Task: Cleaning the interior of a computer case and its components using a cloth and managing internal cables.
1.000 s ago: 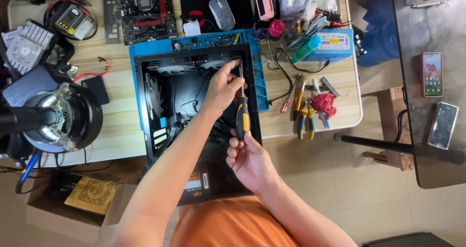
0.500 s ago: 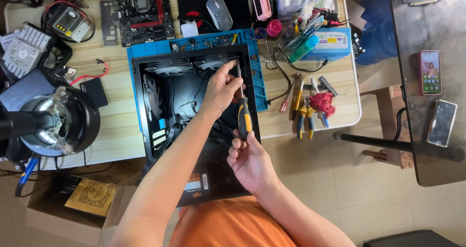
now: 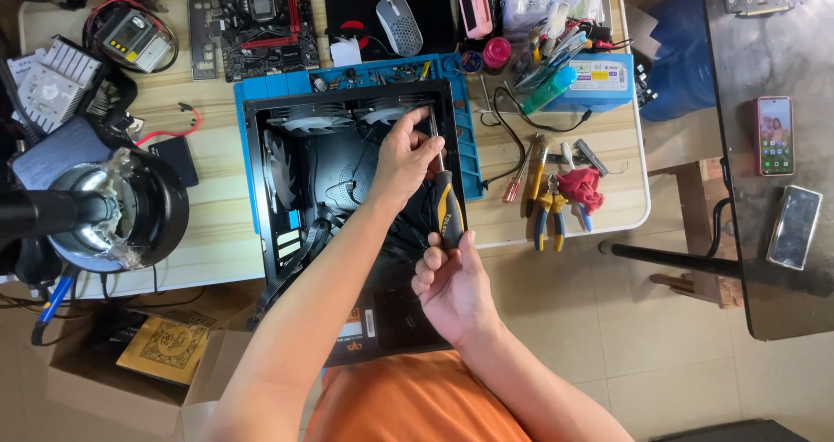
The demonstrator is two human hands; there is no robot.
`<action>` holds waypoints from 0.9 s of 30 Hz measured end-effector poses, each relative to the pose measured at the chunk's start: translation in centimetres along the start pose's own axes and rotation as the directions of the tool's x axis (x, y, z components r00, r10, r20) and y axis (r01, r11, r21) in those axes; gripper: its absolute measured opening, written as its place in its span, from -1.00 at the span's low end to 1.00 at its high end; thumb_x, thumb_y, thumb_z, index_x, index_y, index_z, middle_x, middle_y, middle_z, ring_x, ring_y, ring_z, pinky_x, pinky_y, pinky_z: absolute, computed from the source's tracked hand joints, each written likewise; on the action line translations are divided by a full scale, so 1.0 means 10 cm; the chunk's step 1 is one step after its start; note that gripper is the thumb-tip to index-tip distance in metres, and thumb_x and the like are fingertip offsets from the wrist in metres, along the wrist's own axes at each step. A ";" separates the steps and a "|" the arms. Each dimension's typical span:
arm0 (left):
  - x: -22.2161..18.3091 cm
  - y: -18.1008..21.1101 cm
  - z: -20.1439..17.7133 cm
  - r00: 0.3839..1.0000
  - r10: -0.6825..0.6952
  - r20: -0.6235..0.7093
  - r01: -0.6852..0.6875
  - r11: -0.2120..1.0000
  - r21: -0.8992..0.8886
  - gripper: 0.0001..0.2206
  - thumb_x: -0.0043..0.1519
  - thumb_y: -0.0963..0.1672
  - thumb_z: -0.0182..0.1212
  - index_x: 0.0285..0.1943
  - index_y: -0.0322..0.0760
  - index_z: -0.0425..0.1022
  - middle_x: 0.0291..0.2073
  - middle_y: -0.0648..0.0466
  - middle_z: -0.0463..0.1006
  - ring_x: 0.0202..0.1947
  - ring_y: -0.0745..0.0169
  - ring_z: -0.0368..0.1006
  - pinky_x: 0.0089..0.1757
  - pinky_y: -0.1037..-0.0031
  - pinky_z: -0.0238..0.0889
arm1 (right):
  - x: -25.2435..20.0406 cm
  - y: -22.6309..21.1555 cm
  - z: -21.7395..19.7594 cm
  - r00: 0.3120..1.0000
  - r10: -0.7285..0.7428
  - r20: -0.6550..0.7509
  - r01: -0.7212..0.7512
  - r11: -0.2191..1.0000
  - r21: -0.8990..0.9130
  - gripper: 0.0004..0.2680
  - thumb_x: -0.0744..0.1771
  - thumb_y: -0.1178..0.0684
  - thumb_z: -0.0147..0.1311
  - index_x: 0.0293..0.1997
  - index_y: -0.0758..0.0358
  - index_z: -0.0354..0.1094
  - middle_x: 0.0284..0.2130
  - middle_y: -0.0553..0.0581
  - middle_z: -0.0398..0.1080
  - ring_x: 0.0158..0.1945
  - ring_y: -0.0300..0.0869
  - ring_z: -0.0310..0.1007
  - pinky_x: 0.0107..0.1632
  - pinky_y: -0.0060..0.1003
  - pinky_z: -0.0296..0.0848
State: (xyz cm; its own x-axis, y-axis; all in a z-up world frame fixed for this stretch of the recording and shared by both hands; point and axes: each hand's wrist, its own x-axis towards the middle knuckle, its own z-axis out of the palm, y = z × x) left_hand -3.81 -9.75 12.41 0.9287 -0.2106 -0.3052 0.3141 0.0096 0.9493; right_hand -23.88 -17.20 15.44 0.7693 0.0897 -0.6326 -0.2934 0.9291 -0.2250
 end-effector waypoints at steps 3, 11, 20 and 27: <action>-0.01 -0.05 -0.02 1.000 -0.027 -0.006 0.027 1.000 -0.007 -0.56 0.36 -0.10 0.34 0.45 -0.21 0.50 -0.28 -0.08 0.75 -0.45 0.18 0.67 -0.43 0.38 0.67 | 0.03 0.02 -0.04 1.000 -0.016 0.021 0.016 1.000 -0.015 -0.58 0.53 -0.36 -0.23 0.17 0.21 0.40 -0.39 -0.02 0.39 -0.38 -0.18 0.41 -0.29 -0.30 0.41; -0.86 -0.16 -0.21 0.888 -0.424 0.178 0.389 0.899 0.200 -0.41 0.19 0.21 0.46 0.20 -0.19 0.62 -0.38 -0.10 0.66 -0.43 -0.05 0.63 -0.35 0.19 0.54 | 0.09 0.02 0.01 0.998 0.054 -0.016 -0.054 0.998 0.008 -0.53 0.53 -0.41 -0.31 0.02 0.22 0.41 -0.43 0.02 0.43 -0.42 -0.14 0.40 -0.34 -0.28 0.36; -1.08 -0.16 -0.11 0.877 -0.414 0.245 0.464 0.862 -0.203 -0.74 0.34 -0.10 0.44 0.06 -0.40 0.58 -0.47 -0.13 0.58 -0.54 -0.02 0.67 -0.49 0.20 0.60 | -0.18 -0.13 0.23 0.982 0.133 -0.137 -0.177 0.903 -0.392 -0.65 0.51 -0.28 -0.10 0.12 0.23 0.42 -0.46 0.23 0.58 -0.58 -0.01 0.54 -0.53 -0.26 0.45; -1.09 -0.21 -0.03 0.915 -0.332 0.231 0.369 0.918 -0.145 -0.74 0.39 -0.05 0.41 0.08 -0.34 0.63 -0.28 0.08 0.61 -0.27 0.25 0.64 -0.29 0.31 0.66 | -0.31 -0.54 0.30 0.544 -0.339 0.768 0.318 -0.763 -0.562 -0.60 0.24 -0.02 0.49 0.18 0.14 0.50 -0.10 0.09 0.48 0.07 0.03 0.43 0.28 -0.04 0.38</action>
State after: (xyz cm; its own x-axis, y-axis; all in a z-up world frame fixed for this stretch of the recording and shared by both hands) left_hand -14.53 -7.20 13.74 0.7000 -0.4213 -0.5767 0.6600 0.0730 0.7477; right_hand -22.98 -21.40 20.87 0.9536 0.0092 0.3009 0.1493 -0.8825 -0.4459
